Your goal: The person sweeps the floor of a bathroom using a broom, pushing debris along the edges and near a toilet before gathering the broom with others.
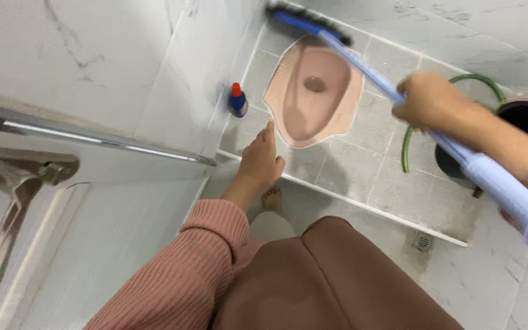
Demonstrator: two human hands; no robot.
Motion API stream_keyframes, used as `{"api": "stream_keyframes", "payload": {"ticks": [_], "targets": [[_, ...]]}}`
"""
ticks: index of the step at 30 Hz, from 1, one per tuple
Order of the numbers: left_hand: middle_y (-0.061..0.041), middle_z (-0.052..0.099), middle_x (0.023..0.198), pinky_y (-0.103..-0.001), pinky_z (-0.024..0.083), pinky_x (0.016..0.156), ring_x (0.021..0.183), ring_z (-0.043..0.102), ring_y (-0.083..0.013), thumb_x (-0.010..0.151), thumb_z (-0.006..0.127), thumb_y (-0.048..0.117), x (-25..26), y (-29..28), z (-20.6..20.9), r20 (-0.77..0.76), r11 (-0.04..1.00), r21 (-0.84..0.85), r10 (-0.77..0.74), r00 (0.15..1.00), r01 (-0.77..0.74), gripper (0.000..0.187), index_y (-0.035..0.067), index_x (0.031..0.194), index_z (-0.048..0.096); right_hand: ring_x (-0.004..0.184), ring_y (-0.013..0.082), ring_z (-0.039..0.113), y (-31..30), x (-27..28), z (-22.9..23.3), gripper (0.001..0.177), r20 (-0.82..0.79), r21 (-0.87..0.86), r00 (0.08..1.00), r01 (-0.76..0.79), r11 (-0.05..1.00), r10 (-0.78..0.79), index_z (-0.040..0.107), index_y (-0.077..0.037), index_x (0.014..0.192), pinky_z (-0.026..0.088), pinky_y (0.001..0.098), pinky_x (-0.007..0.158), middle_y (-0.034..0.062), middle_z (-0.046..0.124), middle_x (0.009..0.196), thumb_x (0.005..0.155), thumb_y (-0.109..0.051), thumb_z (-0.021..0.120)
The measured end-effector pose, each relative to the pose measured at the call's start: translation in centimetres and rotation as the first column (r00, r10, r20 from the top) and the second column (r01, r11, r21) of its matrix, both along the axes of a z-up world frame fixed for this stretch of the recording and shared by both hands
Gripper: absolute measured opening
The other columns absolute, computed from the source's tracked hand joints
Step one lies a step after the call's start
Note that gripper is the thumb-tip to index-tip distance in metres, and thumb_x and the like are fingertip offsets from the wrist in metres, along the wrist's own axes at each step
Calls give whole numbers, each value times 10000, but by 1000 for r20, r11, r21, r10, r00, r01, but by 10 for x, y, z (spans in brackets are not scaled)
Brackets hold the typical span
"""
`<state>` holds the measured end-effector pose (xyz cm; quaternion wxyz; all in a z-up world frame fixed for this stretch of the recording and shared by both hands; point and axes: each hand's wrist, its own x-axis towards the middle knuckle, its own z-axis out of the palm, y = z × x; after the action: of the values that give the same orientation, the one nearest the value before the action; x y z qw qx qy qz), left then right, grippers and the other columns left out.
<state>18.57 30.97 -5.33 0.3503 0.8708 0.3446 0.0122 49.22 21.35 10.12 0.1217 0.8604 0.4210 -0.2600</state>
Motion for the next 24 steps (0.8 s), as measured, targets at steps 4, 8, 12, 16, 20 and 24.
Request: {"api": "stream_keyframes", "payload": {"ticks": [4,8,12,16,20,24], "targets": [[-320,386,1503,-521,410,1084,1328,475,-445,852,665,152,-23,9,-2,-67,999,40,31,997,-28,925,-84,1548,102,691,332,756,73,37,-85,289,47,68,997,-65,996,62,799,103,938,598,430,705,224,754,749,866,-163,712],[-271,385,1528,-493,412,1114,1346,476,-408,864,649,164,-40,7,3,-196,989,-71,115,974,-131,929,-23,1581,88,748,355,769,96,7,-138,347,11,132,984,-176,976,176,704,59,1051,619,445,706,249,744,861,778,-145,771],[-273,382,1530,-507,383,1119,1381,440,-400,871,637,136,-46,-4,2,-174,995,-34,89,981,-96,903,-37,1573,97,895,391,742,44,-39,-133,228,115,-3,917,-384,923,382,767,42,997,609,463,811,272,746,926,835,-91,677],[-275,403,1517,-492,394,1132,1367,460,-399,881,626,132,-40,-20,1,-166,996,-59,58,984,-69,881,-32,1580,116,978,418,729,-25,-70,-94,246,46,-48,966,-251,967,253,715,57,1060,607,501,824,277,724,1053,842,-24,637],[-280,400,1510,-495,391,1113,1342,465,-411,866,634,119,-26,-40,-1,-101,999,-42,16,995,-21,881,-42,1565,123,960,416,726,-93,-100,-52,286,-20,-67,975,-223,972,222,641,57,1145,595,514,820,263,724,1018,874,-18,588],[-262,464,1465,-487,442,1075,1290,532,-404,818,684,144,-15,-59,1,-99,1000,-19,12,995,-14,909,-26,1554,178,955,428,708,-131,-105,-7,430,-99,-51,986,-142,988,137,624,-22,1249,568,525,853,283,715,1005,820,-13,590]]}}
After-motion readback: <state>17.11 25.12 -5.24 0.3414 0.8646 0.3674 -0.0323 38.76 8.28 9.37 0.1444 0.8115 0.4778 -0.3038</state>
